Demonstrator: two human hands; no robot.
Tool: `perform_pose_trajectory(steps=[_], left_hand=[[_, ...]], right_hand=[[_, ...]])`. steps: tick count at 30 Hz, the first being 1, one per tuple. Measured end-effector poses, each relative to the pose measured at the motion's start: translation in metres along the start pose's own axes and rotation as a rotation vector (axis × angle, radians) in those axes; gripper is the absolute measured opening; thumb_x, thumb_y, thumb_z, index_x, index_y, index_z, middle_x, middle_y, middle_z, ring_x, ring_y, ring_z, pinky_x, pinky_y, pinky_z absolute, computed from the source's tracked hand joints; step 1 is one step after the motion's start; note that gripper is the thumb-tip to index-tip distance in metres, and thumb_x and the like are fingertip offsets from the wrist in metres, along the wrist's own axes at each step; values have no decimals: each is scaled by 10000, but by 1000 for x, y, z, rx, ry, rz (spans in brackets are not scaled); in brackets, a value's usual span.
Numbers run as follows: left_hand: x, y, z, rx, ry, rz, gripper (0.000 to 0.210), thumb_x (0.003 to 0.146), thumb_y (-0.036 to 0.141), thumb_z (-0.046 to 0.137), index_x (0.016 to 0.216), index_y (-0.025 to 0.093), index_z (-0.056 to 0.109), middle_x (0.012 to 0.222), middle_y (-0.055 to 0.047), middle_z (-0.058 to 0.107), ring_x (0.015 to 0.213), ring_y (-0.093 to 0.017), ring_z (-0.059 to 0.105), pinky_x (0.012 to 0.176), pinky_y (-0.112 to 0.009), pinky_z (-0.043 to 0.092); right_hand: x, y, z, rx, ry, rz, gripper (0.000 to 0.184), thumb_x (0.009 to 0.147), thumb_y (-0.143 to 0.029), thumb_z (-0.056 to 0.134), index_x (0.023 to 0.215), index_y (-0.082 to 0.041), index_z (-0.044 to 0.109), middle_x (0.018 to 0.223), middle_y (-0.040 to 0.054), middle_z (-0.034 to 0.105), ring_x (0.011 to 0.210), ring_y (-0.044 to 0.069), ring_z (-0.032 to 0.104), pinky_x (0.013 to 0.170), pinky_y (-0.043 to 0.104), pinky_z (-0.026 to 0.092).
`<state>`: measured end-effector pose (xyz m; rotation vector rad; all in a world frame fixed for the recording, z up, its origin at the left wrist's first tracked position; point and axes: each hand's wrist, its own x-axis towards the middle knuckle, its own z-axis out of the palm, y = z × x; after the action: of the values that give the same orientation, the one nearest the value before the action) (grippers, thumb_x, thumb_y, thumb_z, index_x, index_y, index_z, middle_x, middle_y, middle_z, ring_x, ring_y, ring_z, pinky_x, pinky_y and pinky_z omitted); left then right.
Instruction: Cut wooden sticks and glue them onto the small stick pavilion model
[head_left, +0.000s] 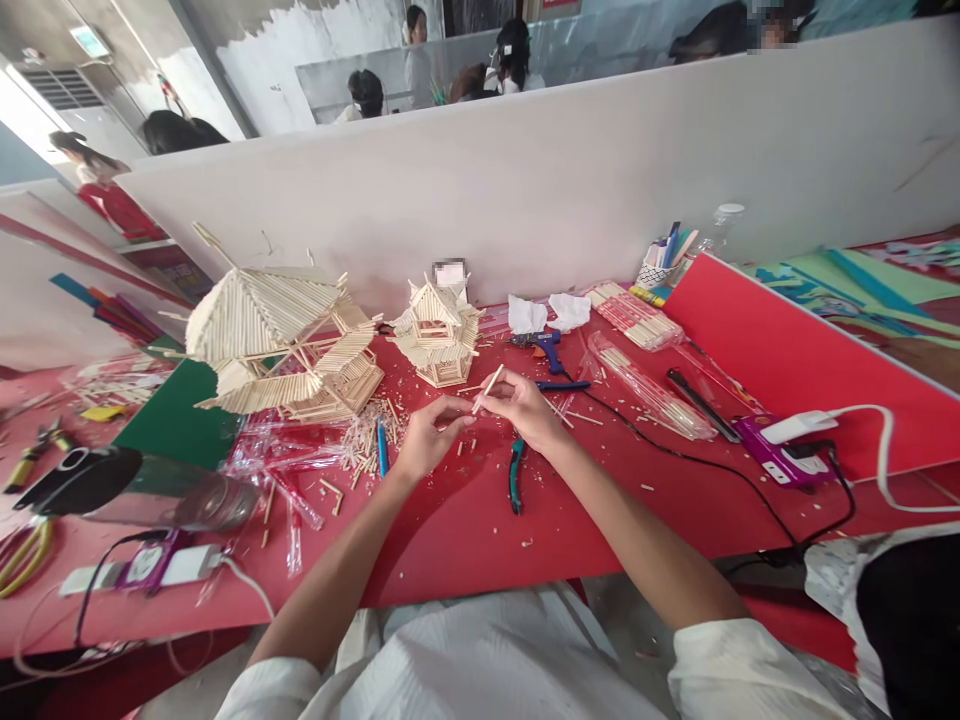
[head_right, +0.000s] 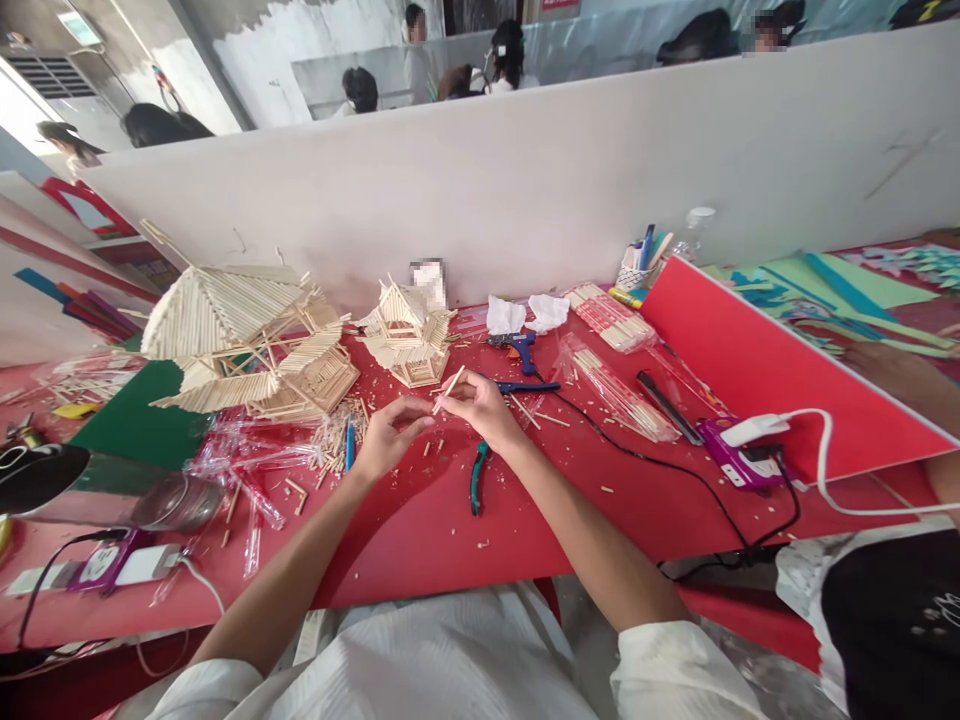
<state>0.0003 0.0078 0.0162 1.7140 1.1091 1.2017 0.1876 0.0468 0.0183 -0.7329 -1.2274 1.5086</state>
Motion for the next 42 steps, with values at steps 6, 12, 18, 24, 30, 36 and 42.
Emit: perform_pose_trajectory(steps=[6, 12, 18, 24, 30, 36, 42], left_hand=[[0, -1, 1, 117, 95, 89, 219, 857, 395, 729, 908, 182, 735, 881, -57, 763, 812, -179, 718, 801, -301, 569], [0, -3, 3, 110, 144, 75, 225, 847, 401, 734, 863, 178, 751, 854, -58, 768, 791, -183, 713, 781, -309, 563], [2, -1, 0, 27, 133, 17, 232, 818, 406, 757, 854, 177, 751, 845, -53, 760, 803, -185, 712, 799, -318, 571], [5, 4, -3, -221, -1, -192, 388, 797, 506, 754, 945, 152, 702, 804, -47, 737, 695, -166, 700, 709, -308, 588], [4, 5, 0, -134, -96, -225, 390, 813, 534, 728, 845, 147, 703, 772, -55, 736, 655, -163, 685, 665, -286, 576], [2, 5, -2, -11, -175, -163, 363, 878, 514, 661, 855, 154, 700, 739, -46, 721, 673, -171, 684, 667, -286, 567], [2, 7, -5, -9, -266, -175, 368, 914, 513, 608, 842, 158, 675, 744, -56, 716, 663, -167, 674, 664, -289, 562]], right_hand=[[-1, 0, 4, 30, -29, 48, 357, 634, -347, 890, 864, -215, 651, 788, -13, 693, 711, 150, 660, 715, 306, 569], [-2, 0, 5, 43, -28, 72, 359, 626, -359, 894, 825, -215, 633, 774, -18, 687, 734, 152, 669, 720, 303, 586], [-1, -2, 5, 30, 3, 32, 361, 624, -372, 894, 821, -209, 639, 758, -12, 697, 695, 153, 668, 710, 315, 585], [1, -2, -1, -39, 21, -13, 350, 622, -349, 888, 828, -207, 643, 763, -4, 706, 715, 166, 684, 712, 312, 577], [1, 1, -2, -198, -14, -58, 304, 658, -334, 856, 845, -207, 652, 799, 17, 726, 774, 188, 698, 762, 320, 557], [3, 8, -5, -232, -40, -26, 295, 671, -354, 842, 850, -207, 660, 814, 22, 724, 781, 194, 695, 747, 319, 548], [3, 5, -4, -211, -60, 17, 295, 659, -341, 852, 838, -199, 665, 794, 10, 712, 756, 176, 680, 710, 293, 530]])
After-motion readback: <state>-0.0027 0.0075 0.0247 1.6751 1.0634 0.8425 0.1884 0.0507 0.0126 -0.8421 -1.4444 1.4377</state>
